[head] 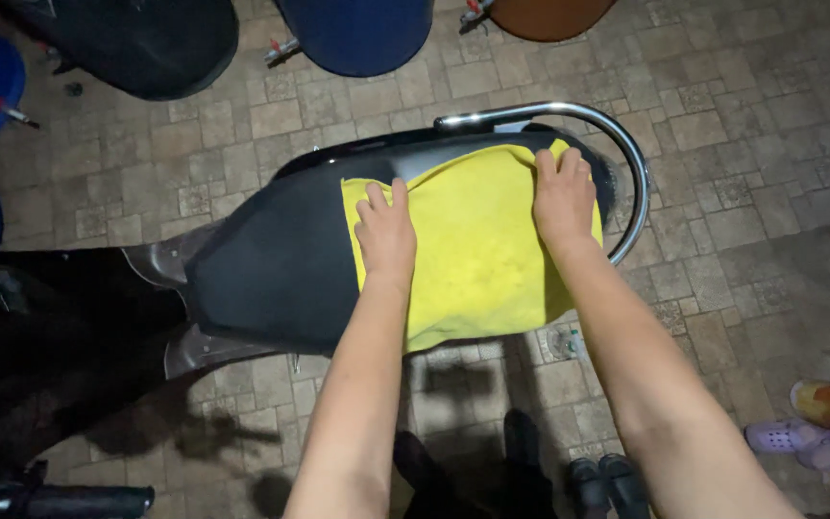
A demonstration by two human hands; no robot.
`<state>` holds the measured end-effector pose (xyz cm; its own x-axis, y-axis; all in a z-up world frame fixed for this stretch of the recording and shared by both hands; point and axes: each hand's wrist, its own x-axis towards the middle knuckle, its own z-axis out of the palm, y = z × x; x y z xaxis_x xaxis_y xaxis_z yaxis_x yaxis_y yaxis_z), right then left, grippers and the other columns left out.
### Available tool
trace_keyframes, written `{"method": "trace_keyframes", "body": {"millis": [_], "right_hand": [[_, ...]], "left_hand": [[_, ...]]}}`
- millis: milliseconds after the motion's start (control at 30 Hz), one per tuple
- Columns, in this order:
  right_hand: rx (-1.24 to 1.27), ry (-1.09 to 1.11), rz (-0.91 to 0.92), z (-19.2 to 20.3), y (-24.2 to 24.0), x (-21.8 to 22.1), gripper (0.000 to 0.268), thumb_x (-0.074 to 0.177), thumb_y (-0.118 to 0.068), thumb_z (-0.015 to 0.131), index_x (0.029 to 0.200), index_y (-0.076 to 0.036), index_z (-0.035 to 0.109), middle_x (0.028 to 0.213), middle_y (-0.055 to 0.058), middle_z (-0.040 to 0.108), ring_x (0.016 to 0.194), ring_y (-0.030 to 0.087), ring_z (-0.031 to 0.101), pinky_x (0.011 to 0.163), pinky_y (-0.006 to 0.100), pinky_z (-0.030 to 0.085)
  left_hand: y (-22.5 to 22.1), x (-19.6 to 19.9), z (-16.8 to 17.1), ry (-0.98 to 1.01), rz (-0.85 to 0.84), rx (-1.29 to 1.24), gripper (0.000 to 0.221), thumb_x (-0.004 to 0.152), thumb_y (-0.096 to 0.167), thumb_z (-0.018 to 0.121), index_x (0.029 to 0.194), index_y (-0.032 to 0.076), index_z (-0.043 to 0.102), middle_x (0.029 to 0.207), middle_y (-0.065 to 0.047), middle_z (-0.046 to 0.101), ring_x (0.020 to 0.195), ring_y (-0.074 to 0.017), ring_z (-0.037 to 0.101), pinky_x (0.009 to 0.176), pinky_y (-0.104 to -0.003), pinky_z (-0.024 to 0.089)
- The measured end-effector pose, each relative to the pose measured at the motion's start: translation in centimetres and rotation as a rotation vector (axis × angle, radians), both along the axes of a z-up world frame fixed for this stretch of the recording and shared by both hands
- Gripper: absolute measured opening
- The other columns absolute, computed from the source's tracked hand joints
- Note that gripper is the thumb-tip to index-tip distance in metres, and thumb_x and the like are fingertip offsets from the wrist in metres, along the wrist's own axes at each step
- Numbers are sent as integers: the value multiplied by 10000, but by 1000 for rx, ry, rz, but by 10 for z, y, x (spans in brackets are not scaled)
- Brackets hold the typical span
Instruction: The person places a yellow cloth on a motorcycle seat, sprays a liquid onto the cloth, and wipes the seat. They repeat this process by moving the cloth to different sections of the seat, spraying, and wiping with both hands.
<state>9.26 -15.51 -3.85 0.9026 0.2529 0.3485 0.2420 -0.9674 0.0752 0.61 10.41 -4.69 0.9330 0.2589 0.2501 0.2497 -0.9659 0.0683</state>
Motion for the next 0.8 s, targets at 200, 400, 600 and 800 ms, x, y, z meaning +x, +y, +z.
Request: {"method": "trace_keyframes", "body": {"millis": [200, 400, 600, 800], "right_hand": [[-49, -57, 122, 29, 4, -14, 279, 1026, -196, 533, 1297, -221, 597, 996, 81, 482, 903, 333, 631, 605, 405, 589], [-9, 137, 145, 15, -7, -11, 148, 1031, -197, 514, 1140, -235, 607, 993, 51, 484, 931, 311, 639, 666, 411, 573], [112, 213, 218, 57, -5, -27, 148, 984, -238, 622, 1012, -94, 604, 1170, 112, 492, 1060, 361, 582, 717, 444, 624], [34, 57, 229, 33, -20, -29, 208, 917, -405, 656, 958, -210, 597, 1042, -38, 517, 1086, 196, 579, 725, 321, 597]], "left_hand": [[-26, -16, 45, -188, 47, 415, 97, 999, 132, 527, 978, 226, 514, 1113, -54, 546, 841, -191, 579, 479, -278, 552], [-29, -14, 26, -94, 52, 193, 78, 975, 130, 561, 1022, 174, 518, 1002, -45, 507, 811, -226, 620, 458, -352, 606], [-34, -22, 71, -298, -113, 240, 88, 937, 125, 606, 861, 127, 651, 1180, -152, 637, 1202, -333, 585, 941, -472, 495], [-23, -14, 38, -322, -235, 191, 71, 917, 152, 676, 870, 114, 640, 827, -89, 635, 1077, -325, 644, 1136, -623, 337]]}}
